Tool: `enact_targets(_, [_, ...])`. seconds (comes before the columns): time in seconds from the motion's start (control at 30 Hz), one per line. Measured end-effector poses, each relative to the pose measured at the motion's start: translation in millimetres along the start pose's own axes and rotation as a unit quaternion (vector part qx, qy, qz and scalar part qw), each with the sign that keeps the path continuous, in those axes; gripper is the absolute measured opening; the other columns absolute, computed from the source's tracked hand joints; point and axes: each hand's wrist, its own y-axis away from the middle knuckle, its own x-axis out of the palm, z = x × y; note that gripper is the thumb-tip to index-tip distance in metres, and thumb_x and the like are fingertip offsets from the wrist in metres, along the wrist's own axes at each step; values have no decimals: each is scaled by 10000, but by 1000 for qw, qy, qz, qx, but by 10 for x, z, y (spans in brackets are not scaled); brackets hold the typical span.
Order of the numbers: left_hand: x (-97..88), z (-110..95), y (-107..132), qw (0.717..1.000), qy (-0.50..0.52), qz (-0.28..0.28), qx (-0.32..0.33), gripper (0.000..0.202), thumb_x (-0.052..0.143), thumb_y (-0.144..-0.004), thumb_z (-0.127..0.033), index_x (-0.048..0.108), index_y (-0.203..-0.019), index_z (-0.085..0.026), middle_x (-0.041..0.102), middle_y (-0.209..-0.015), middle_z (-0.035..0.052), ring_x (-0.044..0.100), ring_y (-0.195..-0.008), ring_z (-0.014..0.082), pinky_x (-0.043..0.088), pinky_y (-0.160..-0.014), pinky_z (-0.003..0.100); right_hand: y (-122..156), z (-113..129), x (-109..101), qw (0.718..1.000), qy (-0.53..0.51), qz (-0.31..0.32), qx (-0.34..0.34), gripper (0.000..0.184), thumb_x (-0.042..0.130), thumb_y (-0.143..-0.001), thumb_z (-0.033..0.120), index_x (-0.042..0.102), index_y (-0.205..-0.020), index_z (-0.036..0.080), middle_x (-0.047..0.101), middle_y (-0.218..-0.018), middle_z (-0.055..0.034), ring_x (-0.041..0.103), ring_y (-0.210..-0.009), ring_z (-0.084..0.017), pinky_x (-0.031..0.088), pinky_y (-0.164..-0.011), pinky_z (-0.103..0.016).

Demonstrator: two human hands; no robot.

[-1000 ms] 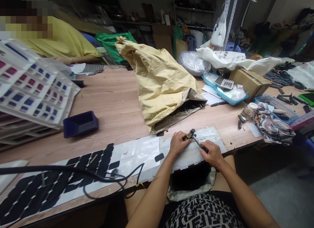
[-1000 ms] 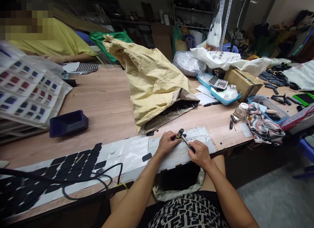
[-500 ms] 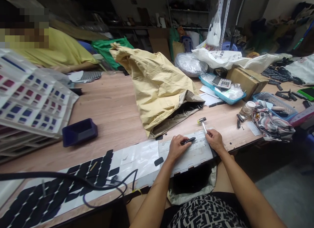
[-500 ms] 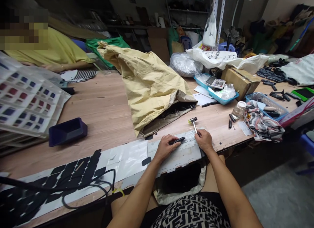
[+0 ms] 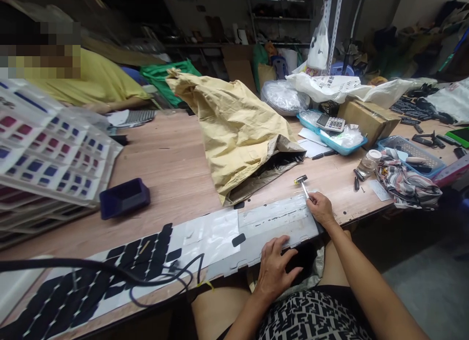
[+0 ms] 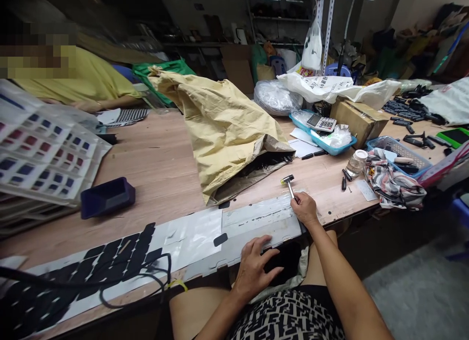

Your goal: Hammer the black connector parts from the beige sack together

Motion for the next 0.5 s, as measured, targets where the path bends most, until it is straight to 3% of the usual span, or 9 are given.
enact_targets(0.13, [-164, 216, -449, 995, 68, -58, -44, 163, 698, -823, -379, 718, -932, -260, 664, -1099, 92, 583, -1067, 276, 478, -963, 457, 4, 0, 4, 1000, -1, 1, 0, 186, 550, -796, 205, 736, -796, 207, 542, -662, 21, 477, -621, -131, 381, -626, -228])
enact_targets(0.23, [-296, 611, -980, 978, 89, -116, -147, 185, 595, -874, -387, 701, -863, -235, 681, -951, 72, 615, -971, 250, 499, -910, 421, 6, 4, 3, 1000, -1, 1, 2, 188, 553, -795, 203, 739, -816, 214, 549, -667, 21, 481, -625, -133, 388, -632, -228])
enact_targets(0.33, [-352, 1038, -1529, 951, 78, -166, -248, 244, 573, -846, -388, 718, -890, -197, 689, -973, 90, 646, -938, 242, 511, -894, 384, 7, 9, 1, 1000, -3, 5, 2, 182, 558, -791, 202, 738, -814, 215, 529, -654, 27, 480, -624, -133, 386, -625, -226])
enact_targets(0.5, [-228, 1473, -2192, 934, 31, -124, -334, 402, 545, -857, -403, 702, -1118, -141, 738, -1004, 151, 676, -998, 312, 493, -919, 423, 12, 13, 2, 1000, -18, 3, 7, 177, 554, -792, 197, 730, -802, 218, 518, -657, 28, 468, -609, -129, 383, -613, -226])
